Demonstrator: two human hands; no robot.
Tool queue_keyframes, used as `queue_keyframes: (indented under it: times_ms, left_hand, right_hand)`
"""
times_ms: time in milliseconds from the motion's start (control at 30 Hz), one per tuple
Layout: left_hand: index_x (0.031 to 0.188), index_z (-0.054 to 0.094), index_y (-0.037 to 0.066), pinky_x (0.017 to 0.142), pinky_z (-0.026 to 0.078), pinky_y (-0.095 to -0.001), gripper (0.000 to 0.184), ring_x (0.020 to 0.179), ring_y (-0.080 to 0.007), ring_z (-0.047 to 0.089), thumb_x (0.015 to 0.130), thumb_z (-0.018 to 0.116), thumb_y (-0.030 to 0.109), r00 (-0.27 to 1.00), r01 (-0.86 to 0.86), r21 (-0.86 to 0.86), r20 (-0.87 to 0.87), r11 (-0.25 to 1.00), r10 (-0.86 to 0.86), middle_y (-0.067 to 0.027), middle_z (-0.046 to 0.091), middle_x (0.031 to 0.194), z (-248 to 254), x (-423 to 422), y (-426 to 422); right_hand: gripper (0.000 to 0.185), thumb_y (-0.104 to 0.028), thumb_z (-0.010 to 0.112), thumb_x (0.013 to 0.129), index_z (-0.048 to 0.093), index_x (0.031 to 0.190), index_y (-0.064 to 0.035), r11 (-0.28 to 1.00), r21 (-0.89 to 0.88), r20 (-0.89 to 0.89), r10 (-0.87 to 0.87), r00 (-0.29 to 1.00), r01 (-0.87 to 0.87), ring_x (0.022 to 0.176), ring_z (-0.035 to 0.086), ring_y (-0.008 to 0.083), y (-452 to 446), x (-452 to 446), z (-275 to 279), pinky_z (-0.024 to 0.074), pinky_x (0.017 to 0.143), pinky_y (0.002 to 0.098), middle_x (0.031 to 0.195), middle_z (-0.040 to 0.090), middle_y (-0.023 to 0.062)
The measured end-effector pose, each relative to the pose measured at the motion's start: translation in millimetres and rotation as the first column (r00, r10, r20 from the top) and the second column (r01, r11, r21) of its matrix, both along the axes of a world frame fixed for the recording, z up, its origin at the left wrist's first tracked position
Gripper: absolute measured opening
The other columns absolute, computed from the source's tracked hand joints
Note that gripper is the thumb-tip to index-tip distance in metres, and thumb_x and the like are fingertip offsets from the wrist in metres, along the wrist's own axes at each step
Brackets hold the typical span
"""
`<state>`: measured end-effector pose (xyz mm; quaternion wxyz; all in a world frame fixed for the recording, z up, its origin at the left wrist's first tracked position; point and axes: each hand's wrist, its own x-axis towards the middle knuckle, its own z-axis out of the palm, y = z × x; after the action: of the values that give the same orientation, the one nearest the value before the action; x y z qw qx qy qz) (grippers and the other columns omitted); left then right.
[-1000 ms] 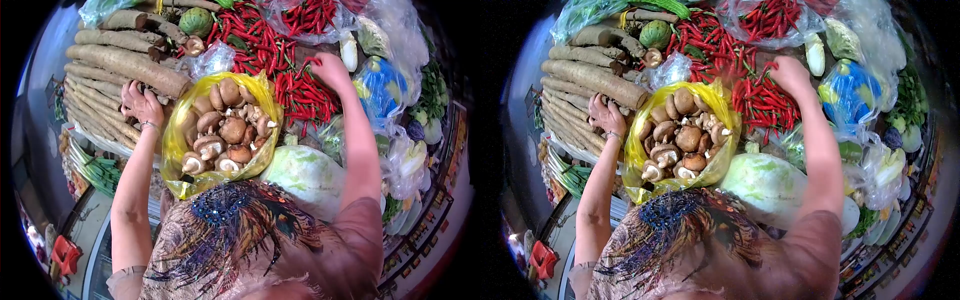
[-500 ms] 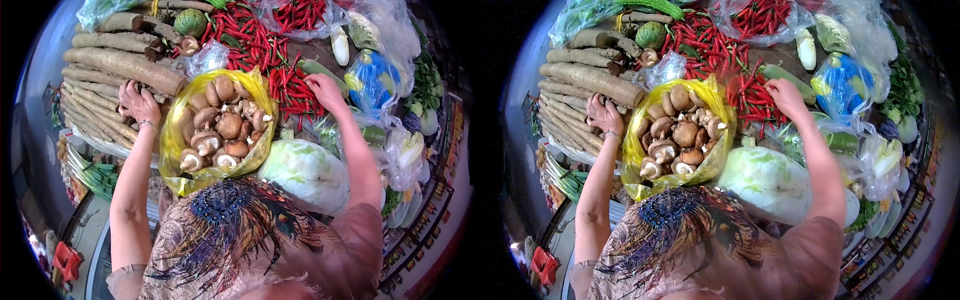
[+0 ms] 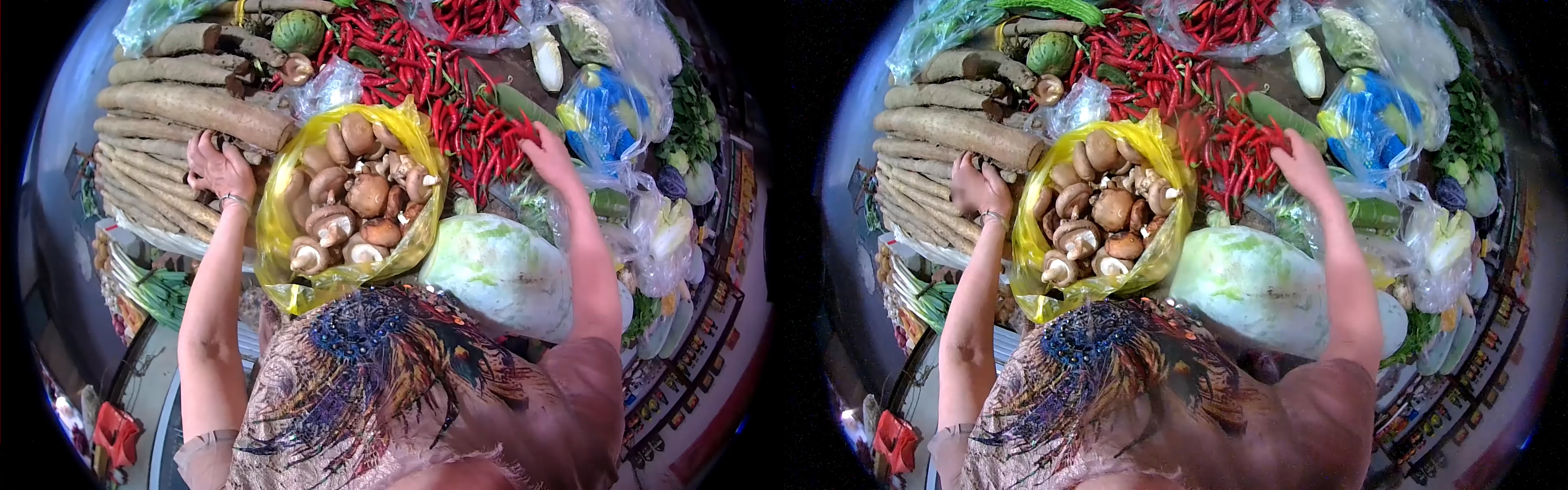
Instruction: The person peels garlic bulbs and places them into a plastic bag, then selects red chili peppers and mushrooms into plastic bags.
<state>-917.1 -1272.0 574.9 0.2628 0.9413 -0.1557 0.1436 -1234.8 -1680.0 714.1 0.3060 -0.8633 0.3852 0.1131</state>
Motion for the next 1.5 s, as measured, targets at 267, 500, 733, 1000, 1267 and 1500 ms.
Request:
queue_keyframes:
  times_ms: [267,500,733,1000,1267,1500]
  left_hand:
    - [0.124,0.048,0.011,0.100,0.016,-0.0608,0.040,0.133,-0.0303,0.033,0.086,0.047,0.025,0.999,-0.029,0.031,0.018,0.999,0.028,-0.0096,0.043,0.136,2.1,-2.7,-2.9]
    - [0.124,0.048,0.009,0.102,0.015,-0.0605,0.041,0.132,-0.0322,0.033,0.086,0.047,0.025,0.999,-0.019,0.026,0.030,0.999,0.018,-0.0111,0.044,0.135,2.2,-2.4,-1.7]
    - [0.123,0.049,0.009,0.101,0.017,-0.0574,0.041,0.131,-0.0307,0.034,0.085,0.048,0.026,0.999,-0.023,0.057,0.030,0.998,0.022,-0.0103,0.044,0.135,7.4,-4.6,-3.4]
    - [0.124,0.049,0.011,0.103,0.014,-0.0556,0.041,0.130,-0.0306,0.035,0.086,0.048,0.025,0.999,-0.006,0.028,0.047,1.000,0.005,-0.0096,0.044,0.134,2.7,-2.6,-1.4]
    - [0.123,0.049,0.011,0.103,0.015,-0.0563,0.040,0.130,-0.0299,0.035,0.086,0.048,0.025,0.999,-0.020,0.032,0.040,0.999,0.019,-0.0095,0.045,0.134,1.7,-2.5,-0.8]
    - [0.123,0.049,0.008,0.104,0.017,-0.0531,0.041,0.130,-0.0317,0.035,0.086,0.048,0.024,0.999,-0.010,0.038,0.045,0.999,0.008,-0.0113,0.046,0.132,6.2,-4.5,-2.8]
  right_hand:
    - [0.032,-0.024,0.061,0.089,0.058,0.108,0.0013,0.982,0.175,0.038,-0.079,0.996,0.071,0.079,0.063,0.0245,0.0,0.9,0.4,0.0474,0.072,0.0351,0.089,0.066,0.0159]
    - [0.049,-0.048,0.071,0.077,0.065,0.095,-0.0031,0.990,-0.095,-0.196,-0.118,0.974,0.101,0.084,0.066,0.0326,26.4,46.9,-20.6,0.0484,0.074,0.0418,0.086,0.068,0.0163]
    - [0.051,-0.037,0.072,0.077,0.062,0.111,-0.0008,0.998,0.012,0.020,-0.057,0.998,0.057,0.091,0.067,0.0270,14.8,40.5,-26.3,0.0498,0.080,0.0391,0.098,0.069,0.0166]
    - [0.043,-0.023,0.066,0.079,0.056,0.111,0.0037,0.974,0.103,-0.279,0.223,0.934,-0.201,0.099,0.063,0.0358,12.0,9.1,36.7,0.0502,0.083,0.0423,0.104,0.065,0.0228]
    - [0.034,-0.021,0.069,0.075,0.062,0.099,0.0016,0.897,-0.153,-0.100,0.403,0.910,-0.414,0.087,0.065,0.0332,24.1,-6.0,-11.5,0.0509,0.076,0.0425,0.088,0.066,0.0180]
    - [0.036,-0.026,0.068,0.078,0.064,0.107,-0.0037,0.999,-0.040,-0.175,0.001,0.985,-0.008,0.092,0.066,0.0320,-14.9,-4.0,15.2,0.0501,0.080,0.0402,0.100,0.068,0.0180]
